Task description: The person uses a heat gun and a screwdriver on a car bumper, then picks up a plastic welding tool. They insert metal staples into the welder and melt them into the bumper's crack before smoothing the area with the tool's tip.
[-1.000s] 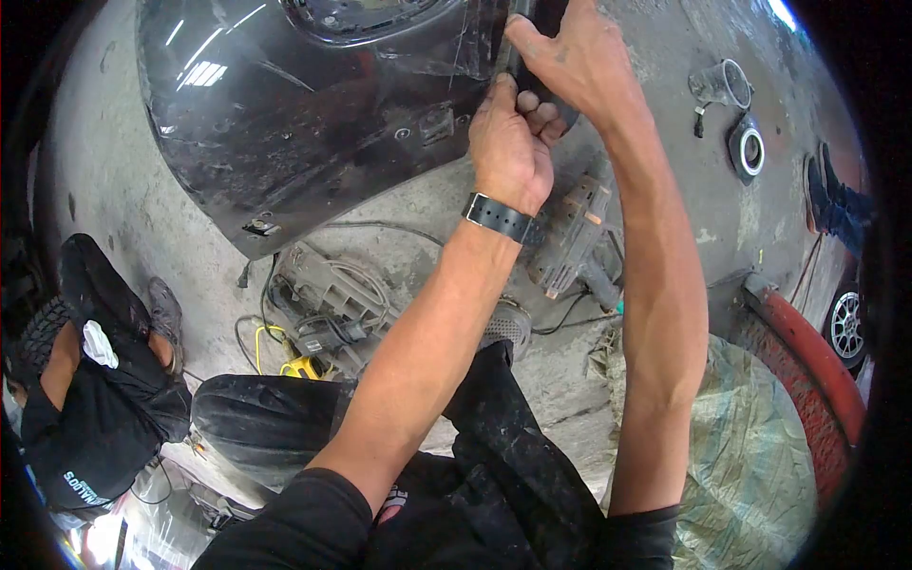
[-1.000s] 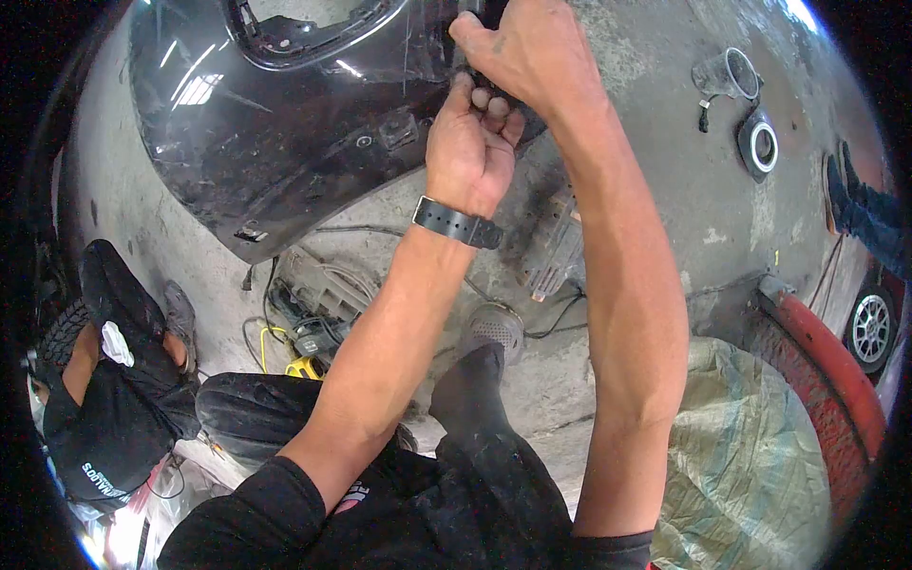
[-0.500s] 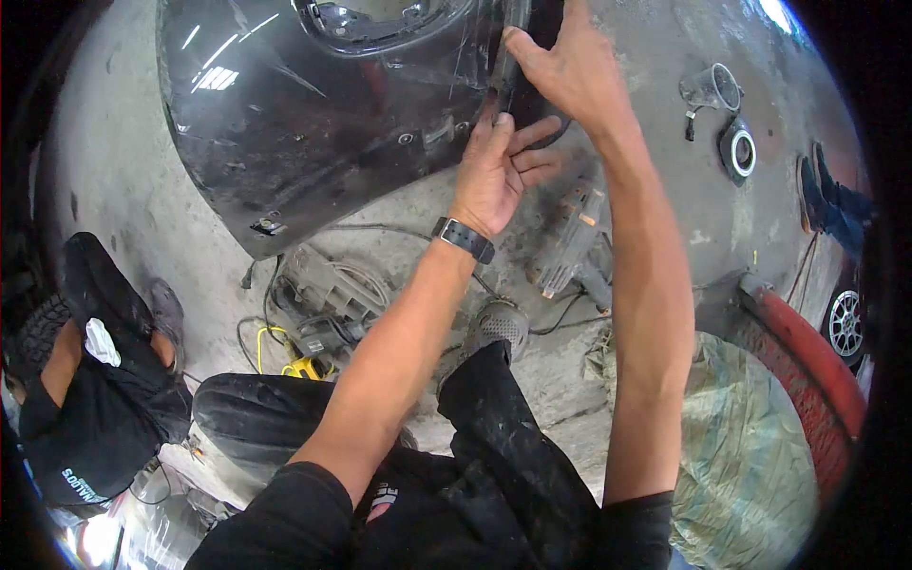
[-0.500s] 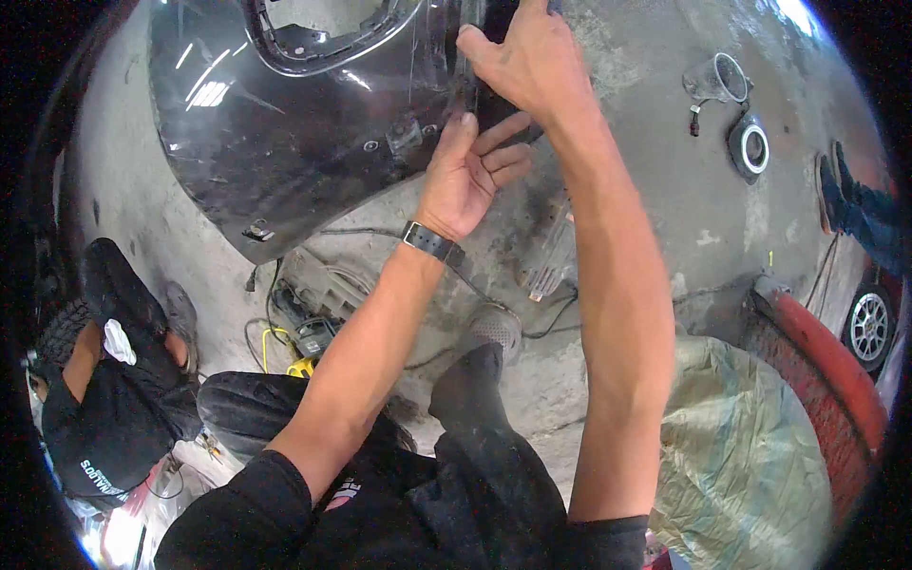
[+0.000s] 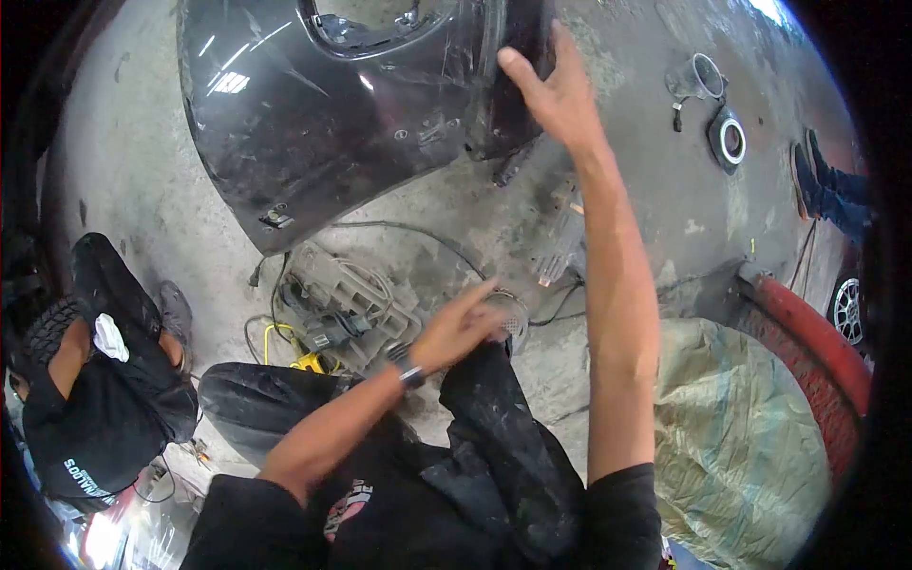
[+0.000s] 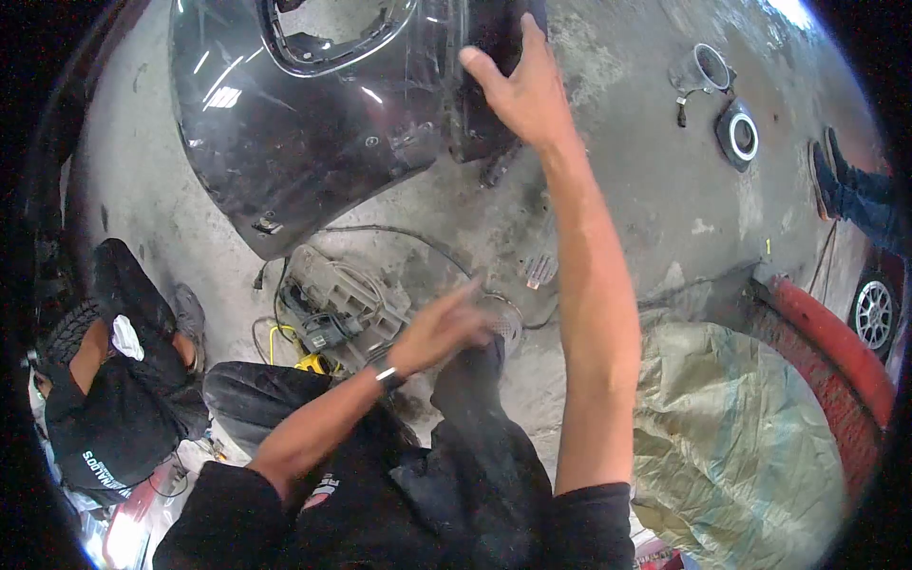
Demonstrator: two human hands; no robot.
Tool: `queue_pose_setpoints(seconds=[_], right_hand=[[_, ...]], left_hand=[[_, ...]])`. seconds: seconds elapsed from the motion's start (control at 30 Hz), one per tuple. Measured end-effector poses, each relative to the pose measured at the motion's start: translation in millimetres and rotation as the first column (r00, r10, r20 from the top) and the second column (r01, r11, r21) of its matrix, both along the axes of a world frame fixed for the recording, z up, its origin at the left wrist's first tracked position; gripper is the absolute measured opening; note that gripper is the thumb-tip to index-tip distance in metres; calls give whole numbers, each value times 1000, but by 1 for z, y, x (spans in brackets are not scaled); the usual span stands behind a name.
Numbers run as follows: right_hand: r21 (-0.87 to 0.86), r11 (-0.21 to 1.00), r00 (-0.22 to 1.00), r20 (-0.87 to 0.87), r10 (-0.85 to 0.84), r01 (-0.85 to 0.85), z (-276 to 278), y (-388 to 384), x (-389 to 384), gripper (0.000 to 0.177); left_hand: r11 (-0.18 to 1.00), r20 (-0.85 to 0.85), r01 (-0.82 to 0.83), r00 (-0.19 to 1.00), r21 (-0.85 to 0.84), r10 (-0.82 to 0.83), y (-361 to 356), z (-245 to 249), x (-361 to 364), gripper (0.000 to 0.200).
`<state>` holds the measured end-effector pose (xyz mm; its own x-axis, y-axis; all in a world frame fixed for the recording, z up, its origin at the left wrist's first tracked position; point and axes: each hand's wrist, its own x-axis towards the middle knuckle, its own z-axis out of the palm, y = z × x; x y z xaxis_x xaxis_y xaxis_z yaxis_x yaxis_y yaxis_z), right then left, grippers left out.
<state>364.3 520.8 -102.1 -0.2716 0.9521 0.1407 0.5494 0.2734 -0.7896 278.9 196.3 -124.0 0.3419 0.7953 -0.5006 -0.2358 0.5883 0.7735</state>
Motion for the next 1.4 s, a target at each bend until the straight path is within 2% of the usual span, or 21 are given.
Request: queue_pose_setpoints(seconds=[0.07, 0.13, 0.2, 0.3, 0.43, 0.57, 0.63, 0.73, 0.77, 0.8, 0.87, 0.9, 1.0, 1.13, 1.4], right_hand=[[22, 999, 999, -28, -25, 26, -6, -12, 3, 104], [-3, 999, 999, -11, -53, 53, -8, -23, -3, 106], [-6, 998, 998, 2, -63, 63, -7, -27, -6, 103], [14, 997, 997, -9, -77, 77, -18, -30, -8, 98], [74, 991, 993, 20, -113, 112, -27, -38, -14, 95], [71, 992, 992, 54, -113, 109, -30, -53, -11, 93], [77, 991, 993, 34, -111, 108, -35, -55, -10, 92], [87, 984, 988, -11, -157, 158, -31, -52, -14, 90], [92, 979, 983, -28, -181, 182, -27, -49, -15, 90], [77, 979, 982, -7, -190, 190, -25, -46, -16, 90], [49, 978, 978, 35, -206, 205, -22, -42, -18, 90], [47, 978, 979, 24, -204, 203, -22, -42, -19, 90], [53, 982, 983, 20, -185, 183, -26, -48, -17, 87], [36, 989, 985, 92, -147, 144, -31, -71, -7, 82], [103, 975, 978, 51, -204, 198, -20, -59, -11, 79]], left_hand=[[982, -77, 96, 991, -165, -109, -29, 31, -38, 60], [958, -223, 59, 967, -281, -125, -68, 39, -74, 58], [936, -270, 5, 957, -352, -106, -87, 57, -110, 59], [936, -361, -129, 932, -327, 3, -116, 69, -147, 60], [915, -467, -215, 884, -340, 34, -136, 86, -166, 58], [926, -558, -269, 826, -266, 79, -155, 102, -178, 56], [937, -636, -307, 759, -165, 136, -162, 110, -183, 53], [959, -816, -280, 565, -49, 123, -161, 140, -191, 50], [992, -908, -118, 411, 37, 83, -161, 149, -198, 46], [999, -954, -49, 299, -9, 6, -161, 161, -204, 48], [986, -1000, 169, -23, 5, 9, -176, 166, -222, 51], [993, -1000, 114, 19, 22, 20, -181, 167, -230, 57], [993, -990, 117, -135, 15, 31, -192, 166, -241, 63], [983, -973, 183, -224, 8, 50, -202, 147, -250, 63], [979, -968, 205, -246, -11, 41, -191, 141, -250, 56]])
